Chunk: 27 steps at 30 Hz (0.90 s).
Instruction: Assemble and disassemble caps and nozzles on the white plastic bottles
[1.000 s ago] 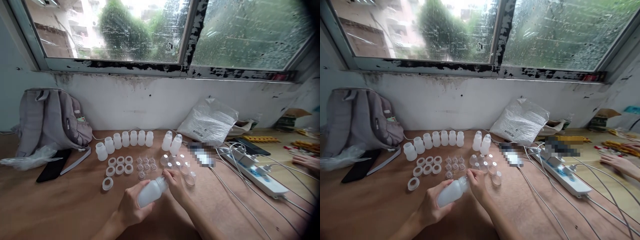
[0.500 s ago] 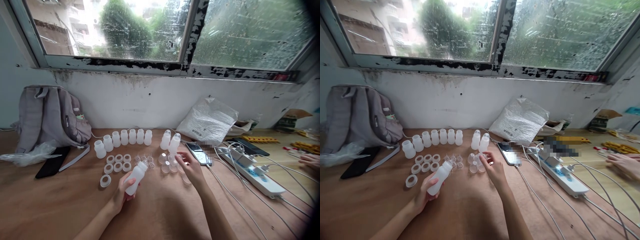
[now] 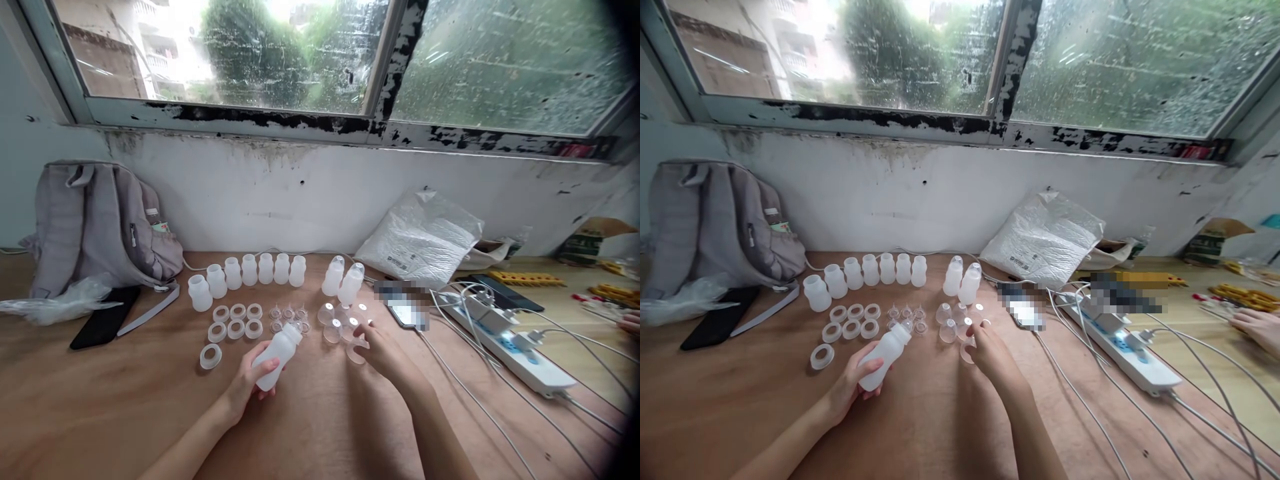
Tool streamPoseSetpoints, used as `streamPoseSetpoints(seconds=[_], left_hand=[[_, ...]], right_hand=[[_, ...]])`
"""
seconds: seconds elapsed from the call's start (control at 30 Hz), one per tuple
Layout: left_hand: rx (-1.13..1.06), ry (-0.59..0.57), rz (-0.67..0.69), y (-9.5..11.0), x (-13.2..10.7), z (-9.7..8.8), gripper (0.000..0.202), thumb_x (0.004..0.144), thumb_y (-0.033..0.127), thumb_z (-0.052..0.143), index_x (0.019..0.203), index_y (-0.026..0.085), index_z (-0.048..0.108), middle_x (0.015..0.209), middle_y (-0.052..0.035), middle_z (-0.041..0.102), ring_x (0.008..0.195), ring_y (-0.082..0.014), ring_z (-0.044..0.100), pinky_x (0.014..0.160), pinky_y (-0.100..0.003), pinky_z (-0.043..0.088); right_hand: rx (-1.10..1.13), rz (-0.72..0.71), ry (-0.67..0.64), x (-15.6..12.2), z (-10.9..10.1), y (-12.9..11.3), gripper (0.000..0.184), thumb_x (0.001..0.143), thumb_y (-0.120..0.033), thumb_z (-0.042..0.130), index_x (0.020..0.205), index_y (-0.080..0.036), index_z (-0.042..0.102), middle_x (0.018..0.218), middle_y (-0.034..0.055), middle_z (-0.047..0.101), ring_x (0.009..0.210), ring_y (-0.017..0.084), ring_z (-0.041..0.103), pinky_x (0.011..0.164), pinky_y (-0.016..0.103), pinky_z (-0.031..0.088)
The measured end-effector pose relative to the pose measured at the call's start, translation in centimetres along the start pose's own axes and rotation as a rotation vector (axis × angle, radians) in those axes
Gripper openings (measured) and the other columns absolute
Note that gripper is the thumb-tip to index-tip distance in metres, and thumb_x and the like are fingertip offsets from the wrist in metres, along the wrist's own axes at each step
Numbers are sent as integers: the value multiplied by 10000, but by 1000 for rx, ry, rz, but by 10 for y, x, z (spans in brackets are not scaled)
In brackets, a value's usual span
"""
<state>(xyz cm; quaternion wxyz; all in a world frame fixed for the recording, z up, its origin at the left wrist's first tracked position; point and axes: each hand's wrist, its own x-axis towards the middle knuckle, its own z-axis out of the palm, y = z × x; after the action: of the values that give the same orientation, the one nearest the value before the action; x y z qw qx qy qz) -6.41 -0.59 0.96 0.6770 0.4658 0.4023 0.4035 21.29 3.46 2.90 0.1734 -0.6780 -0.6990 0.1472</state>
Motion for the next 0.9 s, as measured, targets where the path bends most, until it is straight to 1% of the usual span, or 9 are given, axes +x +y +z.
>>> streamPoseSetpoints(seconds=[0.1,0.2,0.27,0.33,0.4,0.47,0.6,0.7,0.9], left_hand=[[39,1,15,-1,1,0,376,732,381,520,1031,157,478,770,-25,536,468,-76,479,365,-168,257],[145,49,68,-3,0,3,458,694,392,569,1075,157,470,760,-26,553,510,-107,508,389,-180,309],[257,120,156,-4,-1,6,474,670,371,601,1073,153,482,835,-49,582,637,-152,553,485,-205,395],[390,183,250,-5,-3,8,453,664,331,610,1068,162,494,934,-61,594,769,-188,565,617,-237,442],[538,201,318,-6,-6,8,441,672,297,594,1086,188,487,982,-51,598,819,-197,570,695,-261,453],[692,192,387,-8,-8,5,455,680,274,573,1118,219,467,1026,-42,594,850,-200,577,736,-275,459],[913,181,521,-14,-11,3,508,689,277,552,1180,255,420,1092,-51,576,926,-213,569,788,-295,455],[885,149,488,-9,-16,9,500,687,269,554,1169,251,422,1060,-49,586,901,-206,575,774,-291,457],[491,53,256,11,-23,24,454,615,234,625,1049,189,499,893,-33,613,703,-151,566,599,-220,441]], right_hand=[[62,27,84,1,-3,-6,182,649,-235,535,830,-222,556,758,19,542,626,161,510,549,257,347],[310,-30,101,0,0,-28,210,688,-379,553,817,-214,570,579,-12,478,544,149,466,510,254,335],[563,-93,27,-3,9,-50,298,708,-455,539,860,-200,568,558,-19,461,511,136,441,480,246,328],[736,-100,46,-9,22,-71,320,734,-478,512,877,-194,554,554,-29,446,497,120,421,456,231,307],[835,-85,22,-16,37,-88,316,745,-489,498,847,-193,544,512,-48,417,460,104,388,436,221,289],[902,-71,16,-23,50,-99,301,742,-483,509,801,-189,537,531,-42,444,479,101,406,452,218,310],[974,4,91,-31,62,-105,277,719,-455,553,721,-183,503,597,-20,496,539,111,446,482,215,350],[1041,49,91,-32,65,-104,284,719,-443,555,658,-189,442,546,-36,445,493,101,421,440,207,328],[1152,29,145,-33,70,-104,306,706,-392,577,616,-198,358,505,-63,363,462,78,344,421,193,291]])
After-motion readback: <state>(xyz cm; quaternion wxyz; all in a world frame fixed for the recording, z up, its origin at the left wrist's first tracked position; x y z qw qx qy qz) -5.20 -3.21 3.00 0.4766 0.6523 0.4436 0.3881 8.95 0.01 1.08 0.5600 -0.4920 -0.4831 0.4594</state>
